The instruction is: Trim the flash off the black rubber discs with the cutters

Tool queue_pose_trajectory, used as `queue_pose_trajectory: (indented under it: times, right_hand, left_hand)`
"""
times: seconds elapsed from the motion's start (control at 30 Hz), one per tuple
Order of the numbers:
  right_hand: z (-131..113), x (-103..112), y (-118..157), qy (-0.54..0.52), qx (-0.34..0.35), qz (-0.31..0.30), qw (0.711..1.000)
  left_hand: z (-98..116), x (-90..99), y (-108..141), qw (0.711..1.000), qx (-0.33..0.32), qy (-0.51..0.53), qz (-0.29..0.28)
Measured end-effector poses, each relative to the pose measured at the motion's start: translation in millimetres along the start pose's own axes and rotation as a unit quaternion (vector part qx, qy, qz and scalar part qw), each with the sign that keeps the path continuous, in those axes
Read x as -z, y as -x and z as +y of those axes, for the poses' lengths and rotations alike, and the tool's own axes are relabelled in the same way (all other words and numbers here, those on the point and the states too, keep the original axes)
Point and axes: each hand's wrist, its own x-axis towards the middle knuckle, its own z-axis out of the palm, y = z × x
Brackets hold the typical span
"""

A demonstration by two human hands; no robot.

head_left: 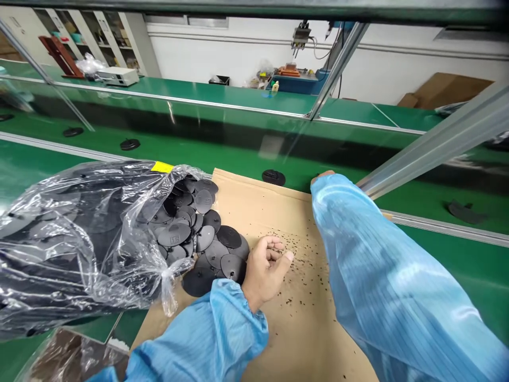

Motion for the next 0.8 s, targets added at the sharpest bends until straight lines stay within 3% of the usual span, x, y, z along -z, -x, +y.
queue_pose_trajectory:
  times: [0.13, 0.23, 0.33, 0.43, 0.47, 0.53, 0.6, 0.7, 0.8]
  right_hand:
    - [-6.8, 19.6, 10.9, 0.042, -0.058, 0.026, 0.997]
    - [-20.3, 38.7, 37.1, 0.02, -0.009, 0.022, 1.0]
    - [-30.2, 59.0, 86.4, -0.057, 0.063, -0.048, 0.995]
    - [-29.0, 79.2, 155.1, -0.136, 0.123, -0.139, 0.973]
    - [-26.3, 85.1, 178.8, -0.196, 0.154, -0.202, 0.947]
    - [-18.7, 93.8, 221.0, -0.266, 0.175, -0.281, 0.905]
    - [-9.2, 97.5, 251.0, -0.285, 0.183, -0.313, 0.887]
    - [7.5, 94.8, 269.2, -0.296, 0.179, -0.264, 0.901]
    - [26.0, 88.1, 265.2, -0.301, 0.122, -0.097, 0.941]
  left_hand:
    - [-1.1, -1.3, 0.0, 1.0, -0.003, 0.017, 0.0]
    - [1.3, -3.0, -1.3, 0.999, 0.007, 0.05, -0.001]
    - [9.1, -0.4, -4.4, 0.989, 0.078, 0.128, -0.006]
    - [19.5, 8.5, -7.1, 0.946, 0.211, 0.225, -0.1]
    - [22.4, 12.0, -7.4, 0.924, 0.248, 0.247, -0.153]
    - [25.9, 18.0, -6.7, 0.887, 0.288, 0.27, -0.24]
    - [26.4, 21.2, -4.3, 0.876, 0.288, 0.271, -0.276]
    - [23.7, 19.5, 0.0, 0.906, 0.236, 0.249, -0.249]
    - [20.7, 13.0, 1.3, 0.945, 0.162, 0.225, -0.17]
